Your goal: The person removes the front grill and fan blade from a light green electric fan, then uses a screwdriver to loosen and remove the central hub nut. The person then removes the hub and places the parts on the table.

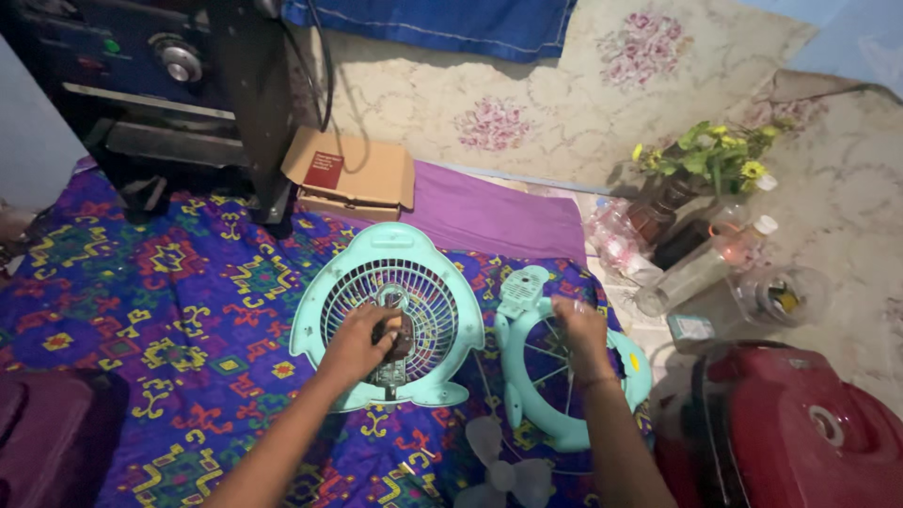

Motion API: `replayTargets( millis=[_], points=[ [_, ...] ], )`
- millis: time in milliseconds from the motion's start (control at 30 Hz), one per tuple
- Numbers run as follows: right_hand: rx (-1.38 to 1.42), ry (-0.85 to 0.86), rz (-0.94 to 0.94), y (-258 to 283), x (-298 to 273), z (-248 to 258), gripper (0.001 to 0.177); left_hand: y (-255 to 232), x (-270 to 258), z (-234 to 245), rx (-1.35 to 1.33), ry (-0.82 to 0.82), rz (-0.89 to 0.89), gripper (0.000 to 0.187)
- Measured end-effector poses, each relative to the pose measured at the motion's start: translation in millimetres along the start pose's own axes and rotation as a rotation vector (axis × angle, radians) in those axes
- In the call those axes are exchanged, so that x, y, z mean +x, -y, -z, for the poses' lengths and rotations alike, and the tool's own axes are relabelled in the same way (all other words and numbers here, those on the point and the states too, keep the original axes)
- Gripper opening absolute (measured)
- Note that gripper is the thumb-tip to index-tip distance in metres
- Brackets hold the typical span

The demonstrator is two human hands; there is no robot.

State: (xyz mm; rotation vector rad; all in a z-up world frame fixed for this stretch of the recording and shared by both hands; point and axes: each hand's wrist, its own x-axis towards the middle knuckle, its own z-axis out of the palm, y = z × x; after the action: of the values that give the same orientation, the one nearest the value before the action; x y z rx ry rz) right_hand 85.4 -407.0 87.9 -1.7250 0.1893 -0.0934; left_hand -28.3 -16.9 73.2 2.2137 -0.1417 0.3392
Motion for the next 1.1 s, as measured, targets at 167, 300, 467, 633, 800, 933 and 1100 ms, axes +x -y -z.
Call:
replayTargets(
  millis=[167,300,467,633,800,933,1100],
  points=[
    [-0.065,-0.041,-0.108,-37,-1,-4,0.027,-7,-2,-14,-0.032,0.031,0.037,0.038],
    [-0.397,-0.171,-0.104,-52,24,-22,0.047,-8,-4,-21,-0.018,0.009,0.074,0.040],
    [-0.904,-0.168,-0.029,-73,79,-37,0.082,-1,-9,-10,0.008,-0.038,0.099,0.054],
    [-1.200,-0.101,0.095,-90,107,-48,0.085,3,-10,-7,0.106,-0.007,0.097,0.081],
    [-0.880,-0.194,0.188,-81,96,-54,0.097,11,9,-13,0.105,0.136,0.123,0.092],
    [-0.684,-0.011,0.108,-61,87,-55,0.093,21,24,-19,0.215,0.227,0.101,0.103],
    [-0.635,0.095,0.122,-59,101,-55,0.100,26,40,-19,0.404,0.340,0.051,0.086]
  ],
)
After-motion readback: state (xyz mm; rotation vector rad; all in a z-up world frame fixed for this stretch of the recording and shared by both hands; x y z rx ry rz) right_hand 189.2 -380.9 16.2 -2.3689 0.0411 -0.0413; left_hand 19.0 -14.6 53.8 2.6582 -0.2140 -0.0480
